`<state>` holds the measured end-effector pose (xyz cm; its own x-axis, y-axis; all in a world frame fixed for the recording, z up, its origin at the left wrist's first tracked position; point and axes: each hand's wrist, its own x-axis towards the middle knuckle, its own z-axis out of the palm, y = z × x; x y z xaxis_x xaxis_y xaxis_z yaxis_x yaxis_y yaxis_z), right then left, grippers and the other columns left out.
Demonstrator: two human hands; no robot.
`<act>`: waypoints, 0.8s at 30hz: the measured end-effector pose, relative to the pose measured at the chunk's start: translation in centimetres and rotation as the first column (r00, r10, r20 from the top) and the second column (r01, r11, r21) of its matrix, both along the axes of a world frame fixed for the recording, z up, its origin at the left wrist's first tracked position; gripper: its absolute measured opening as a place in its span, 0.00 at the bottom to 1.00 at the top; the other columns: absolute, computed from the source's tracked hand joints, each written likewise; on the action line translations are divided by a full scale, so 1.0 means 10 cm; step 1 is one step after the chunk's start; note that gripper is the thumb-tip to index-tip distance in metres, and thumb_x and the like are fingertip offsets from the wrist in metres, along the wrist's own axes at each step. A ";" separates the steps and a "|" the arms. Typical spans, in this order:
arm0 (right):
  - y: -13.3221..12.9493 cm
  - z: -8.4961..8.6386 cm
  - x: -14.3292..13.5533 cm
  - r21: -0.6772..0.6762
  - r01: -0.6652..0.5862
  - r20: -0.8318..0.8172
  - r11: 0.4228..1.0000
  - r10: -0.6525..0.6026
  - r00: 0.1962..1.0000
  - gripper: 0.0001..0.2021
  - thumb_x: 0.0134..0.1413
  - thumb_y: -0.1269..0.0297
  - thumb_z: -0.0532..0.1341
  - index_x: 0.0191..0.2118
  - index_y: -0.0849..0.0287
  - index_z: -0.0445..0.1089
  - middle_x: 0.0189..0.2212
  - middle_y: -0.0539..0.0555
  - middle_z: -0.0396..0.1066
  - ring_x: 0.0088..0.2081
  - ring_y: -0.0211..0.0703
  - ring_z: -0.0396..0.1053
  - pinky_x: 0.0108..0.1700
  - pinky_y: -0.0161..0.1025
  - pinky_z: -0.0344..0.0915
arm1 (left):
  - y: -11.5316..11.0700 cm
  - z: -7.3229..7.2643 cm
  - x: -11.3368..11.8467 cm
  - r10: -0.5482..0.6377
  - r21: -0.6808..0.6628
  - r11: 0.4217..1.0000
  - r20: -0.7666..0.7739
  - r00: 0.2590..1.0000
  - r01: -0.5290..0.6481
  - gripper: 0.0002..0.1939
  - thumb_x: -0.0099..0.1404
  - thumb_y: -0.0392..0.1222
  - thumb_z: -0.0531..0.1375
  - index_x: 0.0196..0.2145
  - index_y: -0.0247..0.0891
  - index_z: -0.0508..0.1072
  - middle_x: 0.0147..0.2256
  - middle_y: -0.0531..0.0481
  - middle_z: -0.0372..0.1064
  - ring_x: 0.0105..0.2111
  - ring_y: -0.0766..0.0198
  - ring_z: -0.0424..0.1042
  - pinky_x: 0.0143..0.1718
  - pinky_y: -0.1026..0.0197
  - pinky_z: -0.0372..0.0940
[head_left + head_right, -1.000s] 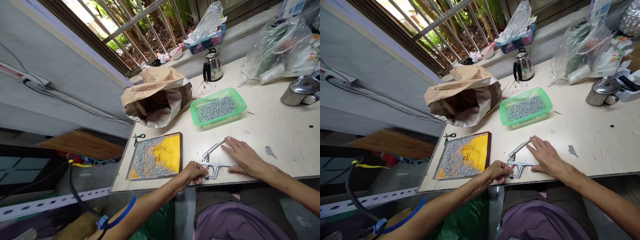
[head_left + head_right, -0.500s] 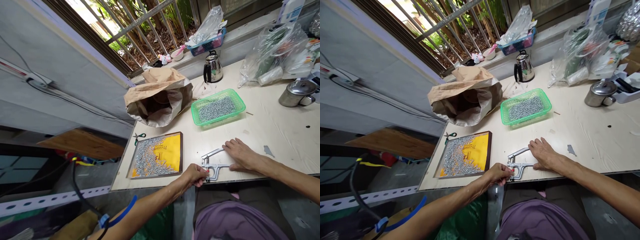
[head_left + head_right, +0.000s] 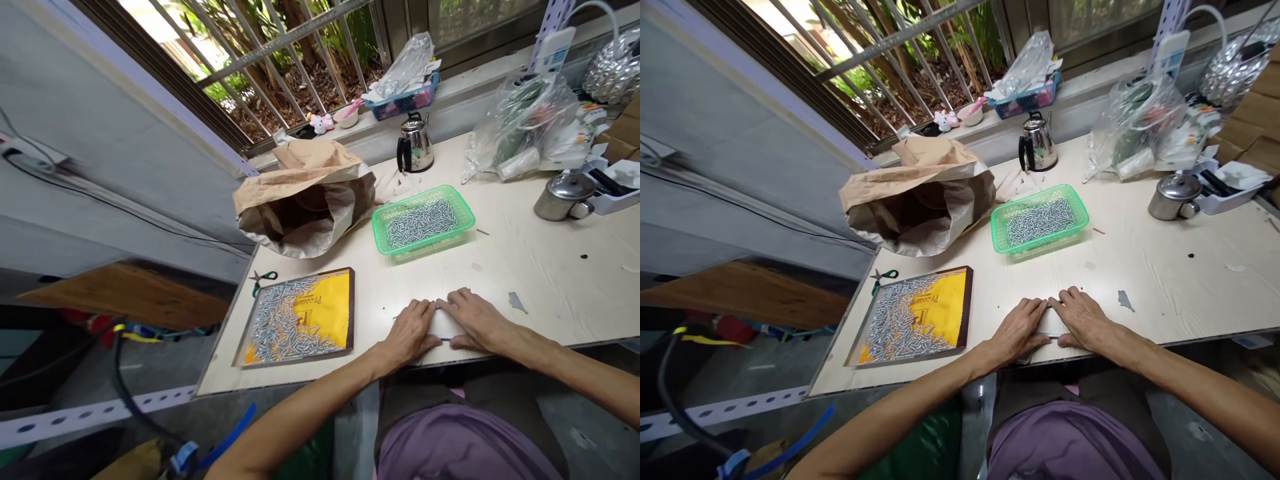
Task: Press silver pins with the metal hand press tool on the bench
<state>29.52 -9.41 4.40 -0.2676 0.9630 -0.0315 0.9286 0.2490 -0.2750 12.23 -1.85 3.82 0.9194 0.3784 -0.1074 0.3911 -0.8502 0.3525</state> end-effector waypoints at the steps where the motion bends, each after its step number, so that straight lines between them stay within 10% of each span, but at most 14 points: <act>1: -0.02 -0.03 0.00 0.019 0.005 0.007 1.000 -0.005 1.000 0.29 0.38 0.61 0.70 0.48 0.63 0.63 0.39 0.60 0.66 0.40 0.52 0.62 0.40 0.45 0.62 | 0.01 -0.01 0.00 -0.015 -0.001 1.000 -0.008 1.000 0.015 0.28 0.60 0.46 0.62 0.54 0.35 0.58 0.47 0.41 0.64 0.45 0.52 0.64 0.45 0.50 0.64; 6: -0.06 -0.21 -0.05 0.123 -0.017 0.066 0.992 0.009 0.998 0.02 0.53 0.72 0.59 0.34 0.60 0.67 0.30 0.55 0.66 0.36 0.47 0.63 0.37 0.41 0.60 | 0.00 -0.04 0.02 -0.001 0.017 1.000 -0.051 0.999 0.001 0.09 0.66 0.42 0.55 0.43 0.37 0.66 0.39 0.45 0.67 0.40 0.56 0.64 0.39 0.55 0.63; 13: 0.07 -0.15 -0.01 0.140 0.052 0.074 0.989 -0.062 0.995 0.02 0.55 0.70 0.58 0.34 0.60 0.68 0.31 0.56 0.67 0.36 0.47 0.63 0.36 0.40 0.59 | 0.08 -0.10 0.12 0.055 0.044 0.998 -0.004 0.998 -0.054 0.08 0.67 0.40 0.53 0.42 0.37 0.67 0.40 0.45 0.68 0.42 0.57 0.66 0.43 0.54 0.64; 18: 0.22 -0.02 0.22 0.008 0.013 -0.013 1.000 -0.013 1.000 0.28 0.39 0.54 0.70 0.46 0.64 0.67 0.40 0.60 0.68 0.40 0.51 0.63 0.41 0.43 0.62 | -0.17 -0.28 0.03 0.136 0.096 0.982 0.228 0.964 -0.161 0.16 0.68 0.38 0.51 0.53 0.35 0.61 0.56 0.35 0.59 0.59 0.51 0.57 0.55 0.44 0.59; 24: 0.49 -0.06 0.40 0.028 0.078 -0.038 0.997 -0.077 0.996 0.07 0.57 0.67 0.56 0.36 0.59 0.72 0.35 0.57 0.70 0.38 0.47 0.65 0.39 0.41 0.60 | -0.55 -0.40 0.00 0.123 0.014 0.991 0.311 0.943 -0.134 0.21 0.68 0.43 0.51 0.57 0.37 0.59 0.56 0.37 0.62 0.60 0.50 0.56 0.58 0.40 0.54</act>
<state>33.48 -4.52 3.78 -0.1926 0.9813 0.0058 0.9350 0.1853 -0.3025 12.25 -7.34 -0.18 0.8489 0.4937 0.1889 0.3745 -0.8139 0.4443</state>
